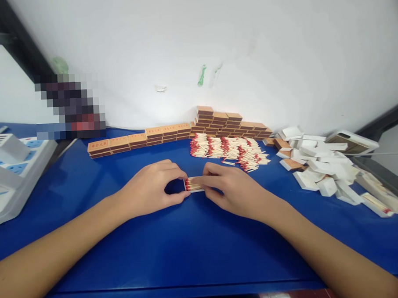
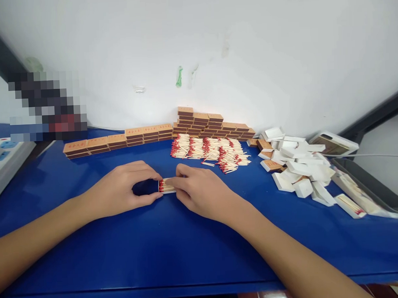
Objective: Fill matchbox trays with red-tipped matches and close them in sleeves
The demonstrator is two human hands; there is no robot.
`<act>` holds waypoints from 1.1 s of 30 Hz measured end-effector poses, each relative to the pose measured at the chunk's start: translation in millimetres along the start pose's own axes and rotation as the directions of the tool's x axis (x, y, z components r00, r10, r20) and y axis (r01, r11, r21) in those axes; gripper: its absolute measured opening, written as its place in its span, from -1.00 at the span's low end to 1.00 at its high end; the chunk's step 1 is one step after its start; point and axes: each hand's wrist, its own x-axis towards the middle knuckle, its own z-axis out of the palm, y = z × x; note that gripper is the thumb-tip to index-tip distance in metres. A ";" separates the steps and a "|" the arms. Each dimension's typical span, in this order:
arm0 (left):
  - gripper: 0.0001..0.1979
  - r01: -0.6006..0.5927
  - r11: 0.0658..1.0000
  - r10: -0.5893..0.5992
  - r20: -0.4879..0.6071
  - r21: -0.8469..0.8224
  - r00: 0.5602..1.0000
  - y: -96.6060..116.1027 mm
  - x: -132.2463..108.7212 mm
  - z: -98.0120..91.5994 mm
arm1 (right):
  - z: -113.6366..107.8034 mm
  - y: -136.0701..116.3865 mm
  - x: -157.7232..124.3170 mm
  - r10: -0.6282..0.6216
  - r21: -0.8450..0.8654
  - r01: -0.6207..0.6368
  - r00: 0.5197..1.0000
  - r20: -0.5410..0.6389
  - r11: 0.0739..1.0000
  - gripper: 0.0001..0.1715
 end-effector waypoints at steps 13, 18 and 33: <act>-0.84 0.002 1.000 -0.002 0.009 -0.008 1.000 -0.2 1.2 0.0 | 2.0 0.8 0.1 0.017 0.038 -0.017 1.000 0.008 0.999 -0.63; -0.82 0.000 1.000 0.000 0.004 0.004 1.000 0.4 0.7 -0.5 | 3.5 2.7 0.2 0.021 0.039 -0.022 1.000 0.007 0.999 -0.65; -0.71 -0.015 0.999 0.015 -0.015 0.034 1.000 -2.5 -0.6 0.2 | -37.3 110.1 -15.9 0.532 0.040 -0.569 0.740 -0.411 0.821 -0.77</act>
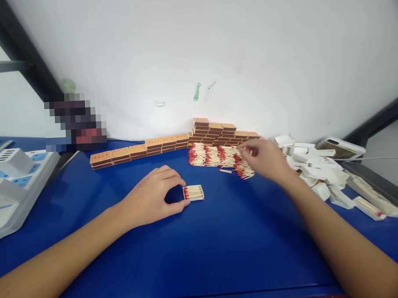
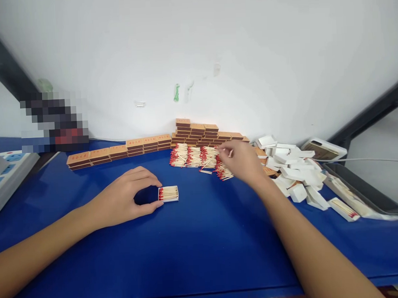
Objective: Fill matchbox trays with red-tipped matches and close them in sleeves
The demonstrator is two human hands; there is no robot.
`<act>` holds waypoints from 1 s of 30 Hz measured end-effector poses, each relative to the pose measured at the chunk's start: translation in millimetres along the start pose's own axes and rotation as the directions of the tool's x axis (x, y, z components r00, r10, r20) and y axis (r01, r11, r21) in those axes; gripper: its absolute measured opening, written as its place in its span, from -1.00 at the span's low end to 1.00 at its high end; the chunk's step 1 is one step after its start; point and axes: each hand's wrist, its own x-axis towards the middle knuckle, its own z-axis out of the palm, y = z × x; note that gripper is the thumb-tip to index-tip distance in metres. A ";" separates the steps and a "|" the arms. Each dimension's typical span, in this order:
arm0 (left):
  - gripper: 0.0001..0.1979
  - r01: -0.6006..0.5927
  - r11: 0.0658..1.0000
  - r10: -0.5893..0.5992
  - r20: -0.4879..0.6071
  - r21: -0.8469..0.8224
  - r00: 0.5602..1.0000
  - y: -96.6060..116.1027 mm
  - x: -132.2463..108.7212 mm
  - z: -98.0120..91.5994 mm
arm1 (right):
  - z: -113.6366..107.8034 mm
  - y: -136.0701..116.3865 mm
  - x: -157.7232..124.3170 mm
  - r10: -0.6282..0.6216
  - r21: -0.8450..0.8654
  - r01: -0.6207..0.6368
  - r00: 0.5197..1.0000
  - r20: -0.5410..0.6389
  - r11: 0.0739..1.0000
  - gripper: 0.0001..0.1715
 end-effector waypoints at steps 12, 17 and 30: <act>-0.78 0.016 0.999 -0.016 -0.001 -0.033 1.000 -1.0 4.7 -5.2 | 13.1 71.5 47.9 0.615 0.289 -0.562 0.776 -0.140 0.775 -0.65; -0.74 0.038 0.999 -0.038 0.023 -0.031 0.999 -1.3 6.0 -7.0 | 17.6 67.0 46.8 0.651 0.399 -0.576 0.755 -0.073 0.713 -0.69; -0.50 0.072 0.997 -0.065 -0.179 0.035 0.982 -3.6 4.8 -14.5 | -22.3 -22.6 16.6 0.559 0.725 -0.240 0.795 -0.236 0.646 -0.77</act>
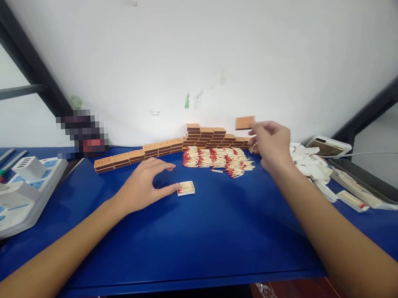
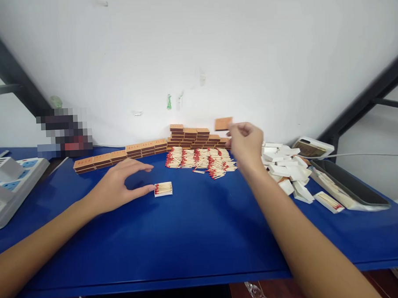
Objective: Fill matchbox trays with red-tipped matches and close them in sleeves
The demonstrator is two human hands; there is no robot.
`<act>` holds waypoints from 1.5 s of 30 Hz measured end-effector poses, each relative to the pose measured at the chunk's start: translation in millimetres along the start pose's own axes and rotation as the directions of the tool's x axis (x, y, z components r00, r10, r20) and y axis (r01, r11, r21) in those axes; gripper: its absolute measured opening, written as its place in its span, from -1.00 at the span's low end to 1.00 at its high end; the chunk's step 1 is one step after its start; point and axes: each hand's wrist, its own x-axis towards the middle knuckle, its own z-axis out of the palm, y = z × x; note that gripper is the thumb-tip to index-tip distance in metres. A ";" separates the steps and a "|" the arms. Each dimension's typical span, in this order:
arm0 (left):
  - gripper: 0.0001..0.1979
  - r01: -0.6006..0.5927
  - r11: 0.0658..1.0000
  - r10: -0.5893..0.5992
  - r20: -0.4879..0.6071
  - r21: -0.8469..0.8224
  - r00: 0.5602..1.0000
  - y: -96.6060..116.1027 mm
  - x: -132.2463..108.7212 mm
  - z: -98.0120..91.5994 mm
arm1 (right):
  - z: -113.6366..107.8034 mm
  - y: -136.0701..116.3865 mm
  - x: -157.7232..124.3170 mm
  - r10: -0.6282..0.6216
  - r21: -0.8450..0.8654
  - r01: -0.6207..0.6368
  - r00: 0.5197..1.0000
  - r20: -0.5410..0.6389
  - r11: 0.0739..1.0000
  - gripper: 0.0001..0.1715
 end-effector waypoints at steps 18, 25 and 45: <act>-0.71 -0.035 0.999 0.035 0.026 -0.027 0.999 -2.3 1.0 -10.3 | 30.4 7.2 -112.2 -0.194 -0.047 0.362 0.599 0.777 0.931 -0.60; -0.66 0.043 0.996 -0.032 0.138 -0.082 0.990 -24.2 2.9 -15.1 | 27.8 16.3 -105.5 -0.220 -0.041 0.584 0.370 0.903 0.811 -0.74; -0.62 0.119 0.968 -0.061 0.252 -0.223 0.966 -26.2 2.7 -14.8 | 24.7 16.5 -88.5 -0.186 -0.026 0.388 0.499 0.846 0.921 -0.61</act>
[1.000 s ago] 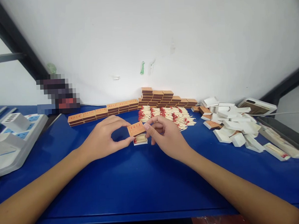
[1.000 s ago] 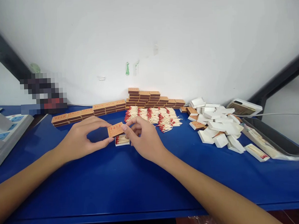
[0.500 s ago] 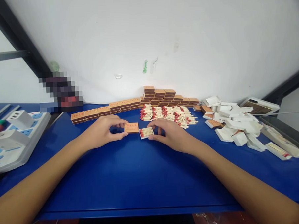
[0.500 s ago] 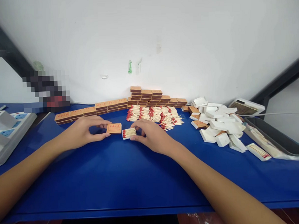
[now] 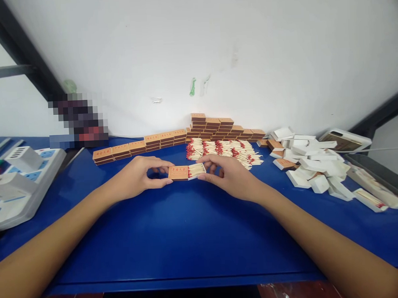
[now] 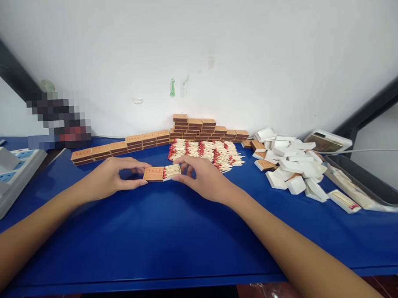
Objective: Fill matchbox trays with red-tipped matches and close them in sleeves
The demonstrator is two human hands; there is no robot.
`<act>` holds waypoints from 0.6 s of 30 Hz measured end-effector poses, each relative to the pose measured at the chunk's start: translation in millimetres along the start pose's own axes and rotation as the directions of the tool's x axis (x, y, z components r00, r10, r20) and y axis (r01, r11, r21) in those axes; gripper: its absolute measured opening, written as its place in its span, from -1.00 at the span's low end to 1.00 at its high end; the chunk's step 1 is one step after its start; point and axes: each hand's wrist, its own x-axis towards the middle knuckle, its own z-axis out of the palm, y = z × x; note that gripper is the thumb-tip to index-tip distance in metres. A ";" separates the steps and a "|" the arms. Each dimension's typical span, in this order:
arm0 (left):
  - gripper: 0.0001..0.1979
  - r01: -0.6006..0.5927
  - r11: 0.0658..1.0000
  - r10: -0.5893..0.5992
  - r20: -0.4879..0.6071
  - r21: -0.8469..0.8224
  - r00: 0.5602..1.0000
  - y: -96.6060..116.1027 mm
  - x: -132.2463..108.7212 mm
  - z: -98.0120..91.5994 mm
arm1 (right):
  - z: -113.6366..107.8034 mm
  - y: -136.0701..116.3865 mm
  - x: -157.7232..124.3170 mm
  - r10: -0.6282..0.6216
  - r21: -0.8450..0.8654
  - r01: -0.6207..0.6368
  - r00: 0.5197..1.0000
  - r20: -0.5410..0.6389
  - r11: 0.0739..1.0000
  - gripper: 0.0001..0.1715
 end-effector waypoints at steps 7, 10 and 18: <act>-0.58 0.079 0.991 -0.081 -0.017 -0.105 0.997 2.1 0.0 0.5 | 1.8 -3.9 -1.2 -0.018 0.005 0.018 0.998 -0.062 1.000 -0.63; -0.59 0.087 0.990 -0.090 -0.022 -0.114 0.996 2.9 0.4 1.0 | 1.9 -6.3 -1.7 -0.029 -0.014 0.028 0.996 -0.085 1.000 -0.65; -0.56 0.096 0.987 -0.100 -0.024 -0.126 0.995 3.0 0.7 0.8 | 4.1 -10.9 -4.4 -0.016 0.013 0.017 0.998 -0.067 1.000 -0.63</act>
